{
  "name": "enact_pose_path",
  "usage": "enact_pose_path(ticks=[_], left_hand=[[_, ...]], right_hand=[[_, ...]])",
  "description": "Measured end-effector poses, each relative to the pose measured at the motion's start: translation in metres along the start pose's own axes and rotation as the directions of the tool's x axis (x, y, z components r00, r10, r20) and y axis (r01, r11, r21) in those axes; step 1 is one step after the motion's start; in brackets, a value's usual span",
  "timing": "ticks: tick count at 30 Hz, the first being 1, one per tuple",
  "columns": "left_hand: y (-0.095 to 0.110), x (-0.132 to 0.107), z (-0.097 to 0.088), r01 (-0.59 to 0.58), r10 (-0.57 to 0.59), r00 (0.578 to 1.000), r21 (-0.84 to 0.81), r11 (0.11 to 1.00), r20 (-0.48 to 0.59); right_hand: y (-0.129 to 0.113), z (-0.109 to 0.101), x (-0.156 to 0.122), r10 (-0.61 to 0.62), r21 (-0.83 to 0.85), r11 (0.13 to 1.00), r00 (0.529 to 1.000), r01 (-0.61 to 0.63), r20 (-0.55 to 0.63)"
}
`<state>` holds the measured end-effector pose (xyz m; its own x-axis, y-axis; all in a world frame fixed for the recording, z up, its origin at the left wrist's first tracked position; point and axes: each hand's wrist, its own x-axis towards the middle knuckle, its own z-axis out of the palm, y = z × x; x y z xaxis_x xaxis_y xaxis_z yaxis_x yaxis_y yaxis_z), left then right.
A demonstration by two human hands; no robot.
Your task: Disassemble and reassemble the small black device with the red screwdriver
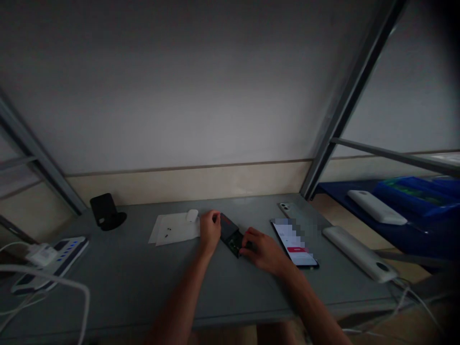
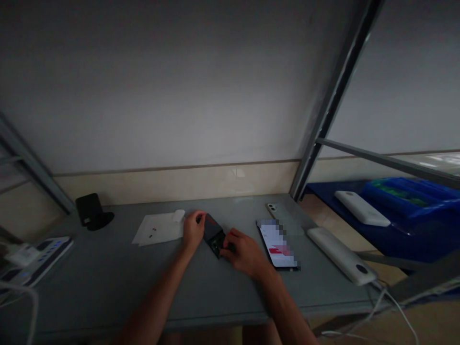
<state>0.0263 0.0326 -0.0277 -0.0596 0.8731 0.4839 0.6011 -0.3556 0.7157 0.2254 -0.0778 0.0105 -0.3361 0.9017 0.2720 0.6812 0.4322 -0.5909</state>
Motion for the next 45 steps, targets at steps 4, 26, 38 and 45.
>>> enact_pose_path(ticks=[4, 26, 38, 45], left_hand=[[0.007, -0.003, -0.007, 0.025, -0.017, 0.994, 0.075, 0.997, -0.106], [0.047, -0.027, -0.039, -0.404, 0.394, 0.762, -0.098, 0.910, 0.514], [0.047, -0.025, -0.041, -0.396, 0.358, 0.710, -0.076, 0.915, 0.607], [0.043, -0.026, -0.039, -0.380, 0.320, 0.731, -0.031, 0.925, 0.603]], right_hand=[[-0.008, 0.009, -0.025, -0.002, -0.030, 1.000, 1.000, 0.001, -0.027], [0.000, -0.005, 0.041, 0.008, 0.786, 0.600, 0.981, 0.150, -0.193], [0.015, 0.025, 0.045, 0.054, 0.856, 0.500, 0.981, 0.134, -0.185], [0.016, 0.031, 0.047, 0.046, 0.840, 0.526, 0.982, 0.131, -0.181]])
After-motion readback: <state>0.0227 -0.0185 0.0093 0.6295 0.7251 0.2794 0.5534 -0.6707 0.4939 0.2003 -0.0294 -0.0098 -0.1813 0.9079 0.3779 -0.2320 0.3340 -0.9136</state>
